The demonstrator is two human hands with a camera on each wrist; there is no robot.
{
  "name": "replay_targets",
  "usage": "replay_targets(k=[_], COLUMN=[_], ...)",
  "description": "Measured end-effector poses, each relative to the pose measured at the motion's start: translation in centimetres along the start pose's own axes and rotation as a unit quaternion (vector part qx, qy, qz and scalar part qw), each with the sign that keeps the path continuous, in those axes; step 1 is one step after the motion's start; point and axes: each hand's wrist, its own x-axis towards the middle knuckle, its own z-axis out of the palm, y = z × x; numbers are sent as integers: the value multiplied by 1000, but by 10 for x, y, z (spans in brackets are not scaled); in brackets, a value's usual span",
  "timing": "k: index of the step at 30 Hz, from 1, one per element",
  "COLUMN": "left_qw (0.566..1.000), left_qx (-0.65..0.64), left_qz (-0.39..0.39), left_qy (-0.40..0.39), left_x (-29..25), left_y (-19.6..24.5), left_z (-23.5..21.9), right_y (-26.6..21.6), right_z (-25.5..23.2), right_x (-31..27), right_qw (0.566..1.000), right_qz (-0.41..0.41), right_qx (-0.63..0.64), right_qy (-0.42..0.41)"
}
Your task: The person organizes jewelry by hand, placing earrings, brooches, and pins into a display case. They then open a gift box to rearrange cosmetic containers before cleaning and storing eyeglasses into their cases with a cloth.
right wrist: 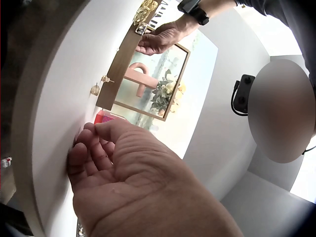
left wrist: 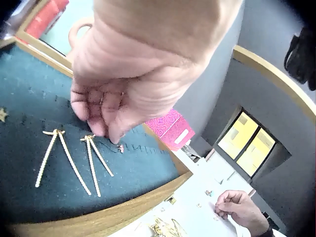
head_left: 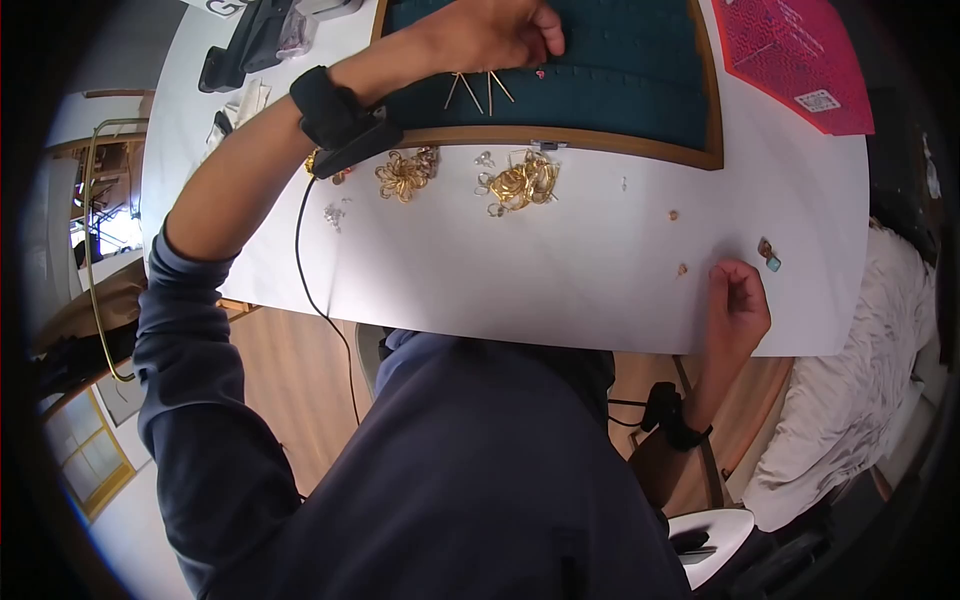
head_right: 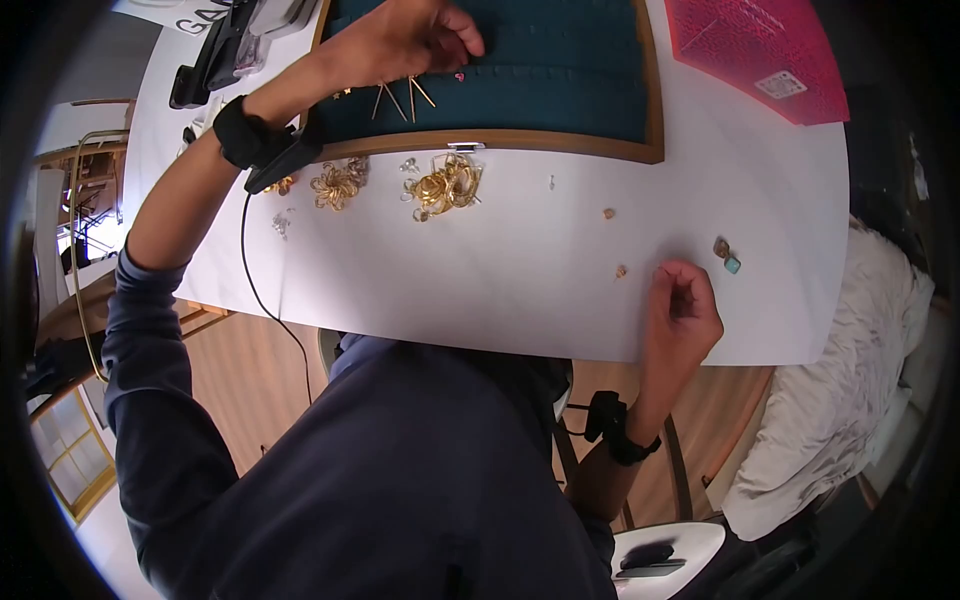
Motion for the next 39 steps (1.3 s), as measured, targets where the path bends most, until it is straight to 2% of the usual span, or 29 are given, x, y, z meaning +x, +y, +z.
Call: replay_targets(k=[3,6,9,12,15,18,21,24,27,30,34,36,39], left_qw=[992,1000,1000,998,982,964,961,961,979,999,998,994,994], left_qx=[40,8,28,-32,140,188,187,132,82,13,20,67,26], left_qz=[78,-5,-10,45,113,156,174,225,169,35,8,16,60], left_qy=[91,14,-3,-28,-58,-104,-107,-86,-79,-38,-62,-82,-85], left_x=[-5,-9,-4,2,-4,-5,-5,-9,-4,-6,-4,-3,3], left_y=[0,15,8,-7,19,19,16,13,3,12,16,20,9], left_z=[0,-8,-5,-6,-13,-16,-16,-12,-11,-14,-10,-11,-10], right_y=[3,2,3,3,2,4,4,1,1,0,0,-11,-49], right_z=[0,-1,0,0,1,0,0,0,1,0,-2,-4,6], right_x=[0,0,0,-1,-1,-1,-1,-2,-2,-1,0,2,11], right_qw=[1000,1000,1000,1000,1000,1000,1000,1000,1000,1000,999,983,925], right_qz=[-7,-12,-12,-2,-2,-2,1,4,4,5,-10,24,116], right_qx=[7,12,9,0,1,8,9,3,5,7,31,180,353], right_qy=[2,3,4,7,10,8,8,8,9,6,8,-19,-77])
